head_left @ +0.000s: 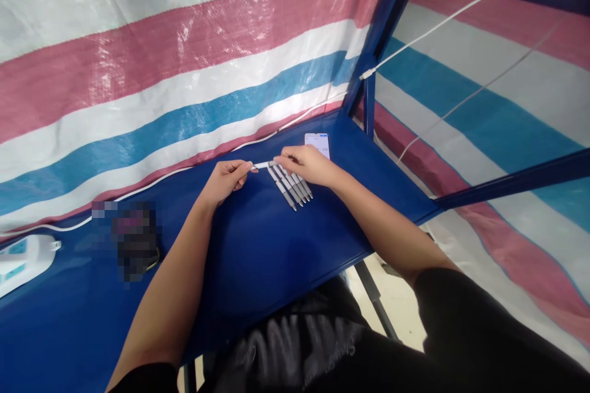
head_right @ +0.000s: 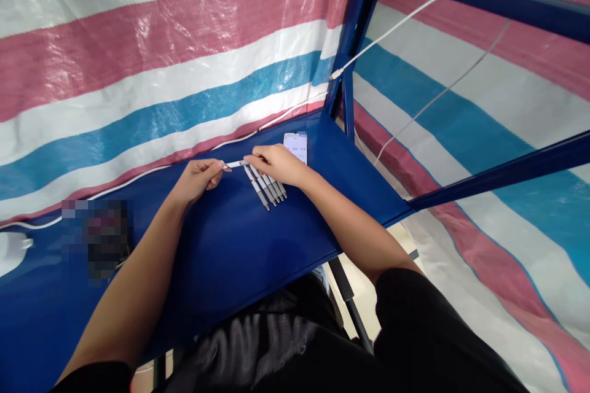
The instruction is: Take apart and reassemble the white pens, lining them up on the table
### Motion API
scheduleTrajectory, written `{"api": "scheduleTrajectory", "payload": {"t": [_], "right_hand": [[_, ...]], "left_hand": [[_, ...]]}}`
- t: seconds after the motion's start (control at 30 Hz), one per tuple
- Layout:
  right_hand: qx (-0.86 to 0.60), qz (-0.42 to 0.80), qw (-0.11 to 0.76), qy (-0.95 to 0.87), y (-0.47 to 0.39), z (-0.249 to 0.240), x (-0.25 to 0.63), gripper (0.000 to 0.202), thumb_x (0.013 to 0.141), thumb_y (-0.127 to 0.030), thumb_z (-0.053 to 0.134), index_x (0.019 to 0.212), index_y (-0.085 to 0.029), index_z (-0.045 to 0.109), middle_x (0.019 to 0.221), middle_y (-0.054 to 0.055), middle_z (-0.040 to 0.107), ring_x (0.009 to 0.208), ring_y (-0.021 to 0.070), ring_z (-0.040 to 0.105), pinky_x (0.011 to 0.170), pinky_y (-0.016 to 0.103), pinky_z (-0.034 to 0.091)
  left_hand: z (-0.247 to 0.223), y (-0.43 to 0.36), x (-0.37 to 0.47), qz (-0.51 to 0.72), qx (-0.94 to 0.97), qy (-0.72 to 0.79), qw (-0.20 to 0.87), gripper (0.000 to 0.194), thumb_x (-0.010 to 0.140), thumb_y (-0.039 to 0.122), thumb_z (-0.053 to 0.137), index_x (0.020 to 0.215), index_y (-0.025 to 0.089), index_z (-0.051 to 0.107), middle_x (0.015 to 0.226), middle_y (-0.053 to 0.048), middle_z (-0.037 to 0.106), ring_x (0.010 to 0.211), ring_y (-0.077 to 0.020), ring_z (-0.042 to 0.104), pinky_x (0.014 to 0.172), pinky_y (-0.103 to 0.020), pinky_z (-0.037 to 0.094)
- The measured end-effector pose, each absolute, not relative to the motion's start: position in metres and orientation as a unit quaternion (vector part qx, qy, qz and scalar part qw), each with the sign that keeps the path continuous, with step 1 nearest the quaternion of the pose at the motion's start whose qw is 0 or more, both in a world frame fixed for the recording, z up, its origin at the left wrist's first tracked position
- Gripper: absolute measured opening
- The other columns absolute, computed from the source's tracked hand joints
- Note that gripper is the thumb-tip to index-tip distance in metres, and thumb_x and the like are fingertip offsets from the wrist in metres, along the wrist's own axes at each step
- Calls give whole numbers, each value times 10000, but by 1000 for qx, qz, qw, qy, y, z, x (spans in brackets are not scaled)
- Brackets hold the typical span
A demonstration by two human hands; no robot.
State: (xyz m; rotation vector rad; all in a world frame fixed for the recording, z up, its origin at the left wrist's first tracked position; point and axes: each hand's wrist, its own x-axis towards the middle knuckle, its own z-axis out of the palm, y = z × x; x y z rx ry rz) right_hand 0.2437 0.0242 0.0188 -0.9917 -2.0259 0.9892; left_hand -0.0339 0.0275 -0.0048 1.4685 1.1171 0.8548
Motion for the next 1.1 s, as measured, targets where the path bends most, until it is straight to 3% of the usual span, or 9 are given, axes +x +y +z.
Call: {"api": "scheduleTrajectory", "payload": {"t": [0.07,0.23,0.33,0.47,0.5,0.6,0.77,0.87,1.1], "right_hand": [[-392,341,343,-782,26,17,245,427,967,-627,753,935,-224,615,850,12,700,688,168,595,710,303,430],[-422,318,288,-799,30,15,249,435,1100,-562,573,829,-221,593,736,15,660,682,180,589,728,314,413],[-406,305,309,-804,30,14,250,376,1004,-573,733,963,-219,612,857,25,705,735,186,604,726,306,410],[-439,311,296,-789,29,14,250,534,1135,-616,478,780,-229,575,697,23,637,707,197,598,751,330,407],[-438,312,297,-789,29,14,250,531,1131,-613,485,770,-232,564,686,19,628,697,196,591,746,331,405],[-413,327,341,-779,31,15,251,394,1024,-602,680,912,-234,593,795,9,677,695,184,573,711,318,416],[-396,343,399,-753,35,13,249,460,1043,-638,595,834,-229,604,758,17,666,695,188,570,723,336,432],[-397,381,431,-715,39,7,247,428,983,-634,680,884,-220,643,792,26,708,715,191,613,737,341,466],[-378,413,477,-678,44,-2,247,270,855,-418,832,935,-220,669,888,13,725,766,173,636,781,345,500]], "left_hand": [[-8,28,-34,359,610,472,525,549,851,713,836,766,176,765,542,33,470,460,-73,361,450,-217,260],[-10,28,-33,351,617,490,505,540,839,709,832,815,171,792,539,38,483,449,-77,371,443,-216,266],[-11,28,-32,362,617,488,500,538,856,705,820,773,175,765,544,36,484,450,-75,379,443,-214,278],[-13,29,-32,379,610,483,500,516,877,688,812,798,179,777,555,37,487,449,-75,388,439,-214,292],[-14,29,-32,380,609,485,500,509,877,682,814,812,178,784,556,38,489,448,-76,390,437,-214,292],[-15,29,-32,385,603,487,500,495,877,668,817,834,176,790,560,40,499,447,-76,401,433,-212,299],[-15,29,-31,391,599,486,502,482,877,656,820,838,178,779,566,40,511,444,-76,410,429,-209,321],[-14,28,-30,398,592,487,504,487,861,660,829,835,178,763,566,40,515,441,-78,415,426,-211,334],[-16,29,-30,401,587,491,504,541,828,698,851,790,170,738,560,35,522,435,-76,428,420,-208,349]]}}
